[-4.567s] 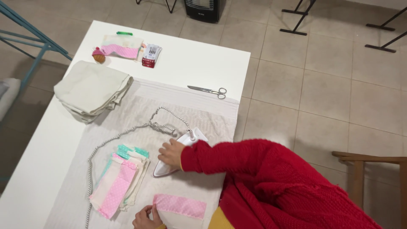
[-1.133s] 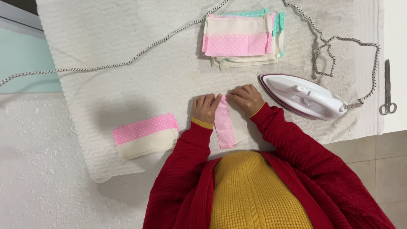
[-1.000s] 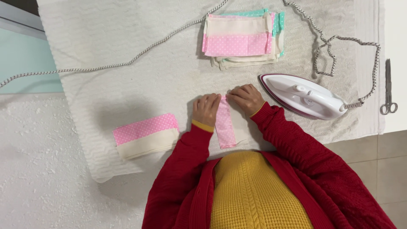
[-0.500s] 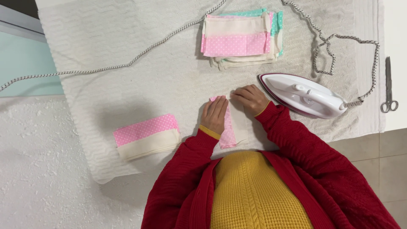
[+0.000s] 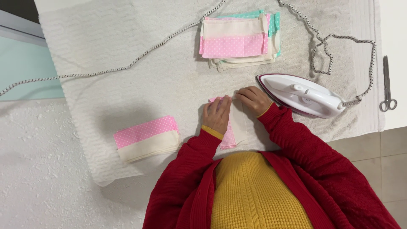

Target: Ironing small rectangular fabric pieces on a workshop table.

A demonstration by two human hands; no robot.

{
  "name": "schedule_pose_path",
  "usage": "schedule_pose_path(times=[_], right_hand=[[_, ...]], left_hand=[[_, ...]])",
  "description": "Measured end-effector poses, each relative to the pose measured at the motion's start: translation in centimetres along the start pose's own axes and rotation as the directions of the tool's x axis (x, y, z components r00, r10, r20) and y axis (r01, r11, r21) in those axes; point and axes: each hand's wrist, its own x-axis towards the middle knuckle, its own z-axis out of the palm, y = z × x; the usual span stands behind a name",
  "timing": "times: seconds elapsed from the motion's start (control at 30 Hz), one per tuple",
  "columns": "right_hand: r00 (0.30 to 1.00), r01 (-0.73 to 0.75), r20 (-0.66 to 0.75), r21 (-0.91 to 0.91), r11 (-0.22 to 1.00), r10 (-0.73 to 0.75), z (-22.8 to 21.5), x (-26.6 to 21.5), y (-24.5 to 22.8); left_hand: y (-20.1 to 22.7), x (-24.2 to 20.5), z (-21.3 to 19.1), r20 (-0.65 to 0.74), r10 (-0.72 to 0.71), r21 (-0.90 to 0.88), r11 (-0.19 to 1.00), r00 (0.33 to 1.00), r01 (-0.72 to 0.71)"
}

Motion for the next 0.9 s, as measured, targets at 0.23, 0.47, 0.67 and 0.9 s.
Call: schedule_pose_path(times=[0.23,0.47,0.67,0.9], right_hand=[[0.998,-0.024,0.052,-0.025,0.999,0.025,-0.2,-0.7,0.2],[0.95,-0.267,0.095,-0.239,0.934,0.296,-10.8,0.7,0.5],[0.656,-0.51,0.389,-0.403,0.76,0.647,-14.5,-2.8,4.4],[0.561,-0.542,0.569,-0.296,0.786,0.601,-12.4,-1.3,2.9]], left_hand=[[0.7,0.1,1.0,0.057,-0.032,0.057,0.998,0.998,0.029],[0.7,-0.2,2.2,0.093,-0.051,0.09,0.995,0.994,0.043],[0.7,-0.1,2.3,0.04,-0.056,0.056,0.997,0.998,0.054],[0.9,-0.3,2.4,0.027,-0.055,0.076,0.996,0.998,0.053]])
